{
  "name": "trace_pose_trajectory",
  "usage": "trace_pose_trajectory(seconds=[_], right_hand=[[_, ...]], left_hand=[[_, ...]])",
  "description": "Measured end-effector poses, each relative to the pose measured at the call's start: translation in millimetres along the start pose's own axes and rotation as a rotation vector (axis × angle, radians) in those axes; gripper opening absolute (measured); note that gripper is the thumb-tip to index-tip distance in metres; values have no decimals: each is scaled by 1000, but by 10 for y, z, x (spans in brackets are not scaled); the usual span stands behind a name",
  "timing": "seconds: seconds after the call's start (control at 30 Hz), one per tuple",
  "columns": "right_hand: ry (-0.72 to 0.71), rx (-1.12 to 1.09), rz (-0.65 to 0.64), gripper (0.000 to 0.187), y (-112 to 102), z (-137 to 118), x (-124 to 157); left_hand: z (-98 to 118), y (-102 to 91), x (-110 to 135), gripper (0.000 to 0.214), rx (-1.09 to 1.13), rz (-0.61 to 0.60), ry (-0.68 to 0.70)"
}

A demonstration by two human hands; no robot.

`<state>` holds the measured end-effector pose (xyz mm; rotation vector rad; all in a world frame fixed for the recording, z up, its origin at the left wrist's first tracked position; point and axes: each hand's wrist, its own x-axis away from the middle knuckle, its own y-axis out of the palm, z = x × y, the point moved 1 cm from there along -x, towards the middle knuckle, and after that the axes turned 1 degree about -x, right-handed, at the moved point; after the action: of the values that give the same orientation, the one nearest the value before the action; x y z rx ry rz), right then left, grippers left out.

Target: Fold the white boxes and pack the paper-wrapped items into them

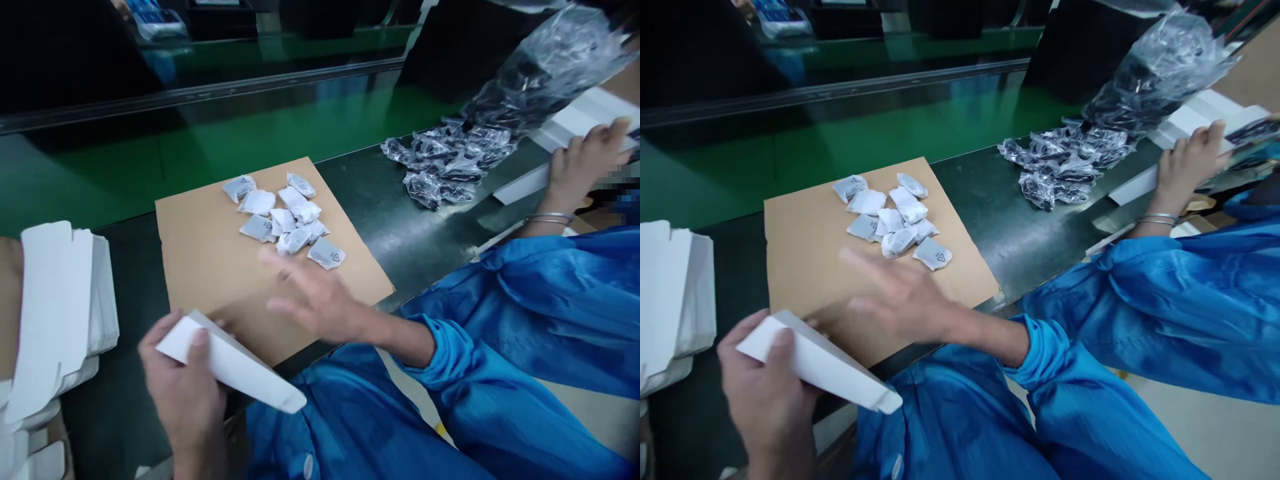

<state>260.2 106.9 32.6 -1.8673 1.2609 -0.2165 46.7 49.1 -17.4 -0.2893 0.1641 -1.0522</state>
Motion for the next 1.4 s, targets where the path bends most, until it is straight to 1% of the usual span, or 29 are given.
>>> trace_pose_trajectory(seconds=[0.03,0.07,0.1,0.13,0.17,0.2,0.23,0.27,0.33,0.37,0.4,0.43,0.5,0.53,0.6,0.67,0.73,0.8,0.87,0.9,0.93,1.0,1.03,1.1,1.13,1.2,1.27,1.33,1.4], right_hand=[[118,153,31,51,-116,130,11],[218,300,31,49,-212,264,39],[282,414,9,47,-282,393,81],[308,479,-27,45,-323,507,131],[301,486,-57,43,-340,600,185],[267,450,-76,41,-338,668,236],[220,397,-91,39,-326,709,279],[169,346,-109,37,-310,729,311],[78,280,-175,34,-290,725,336],[45,264,-208,34,-292,713,334],[27,254,-229,34,-302,701,326],[23,242,-241,34,-318,693,318],[46,226,-243,38,-358,692,310],[69,228,-236,40,-375,700,313],[119,240,-215,43,-391,724,326],[152,244,-186,43,-380,751,340],[158,246,-159,42,-354,768,347],[153,243,-142,41,-335,767,351],[176,213,-113,40,-347,742,358],[210,171,-90,40,-366,717,365],[252,101,-73,40,-389,685,373],[317,-105,-77,42,-423,594,387],[319,-209,-114,42,-420,539,388],[246,-315,-205,42,-357,429,366],[176,-301,-235,40,-297,382,343],[16,-185,-276,37,-138,312,282],[-109,-20,-301,37,24,265,221],[-160,140,-310,39,136,222,180],[-156,248,-290,40,180,176,166]], left_hand=[[-12,11,-58,54,21,55,-12],[-18,4,-108,52,-22,80,32],[-18,-23,-142,52,-112,102,109],[-12,-70,-155,55,-242,114,202],[3,-130,-146,60,-381,100,304],[26,-194,-116,66,-501,47,416],[56,-252,-70,70,-591,-57,539],[88,-298,-17,71,-663,-213,669],[137,-348,75,67,-797,-604,898],[148,-359,96,64,-835,-743,966],[150,-361,94,59,-868,-810,1005],[144,-355,72,54,-899,-819,1020],[118,-322,4,45,-950,-744,1006],[103,-295,-27,45,-985,-704,976],[86,-221,-55,54,-1055,-641,905],[102,-127,-28,64,-1062,-617,895],[148,-23,31,60,-993,-669,957],[201,65,75,48,-909,-759,1034],[242,112,76,49,-866,-829,1048],[256,118,59,51,-856,-833,1031],[268,115,33,50,-843,-809,1010],[285,98,-28,45,-812,-699,967],[289,92,-57,42,-793,-648,953],[286,96,-96,40,-762,-631,931],[280,103,-105,40,-749,-654,924],[262,117,-107,41,-724,-716,923],[238,114,-98,39,-703,-728,932],[207,95,-88,38,-686,-716,939],[173,74,-81,37,-678,-692,938]])
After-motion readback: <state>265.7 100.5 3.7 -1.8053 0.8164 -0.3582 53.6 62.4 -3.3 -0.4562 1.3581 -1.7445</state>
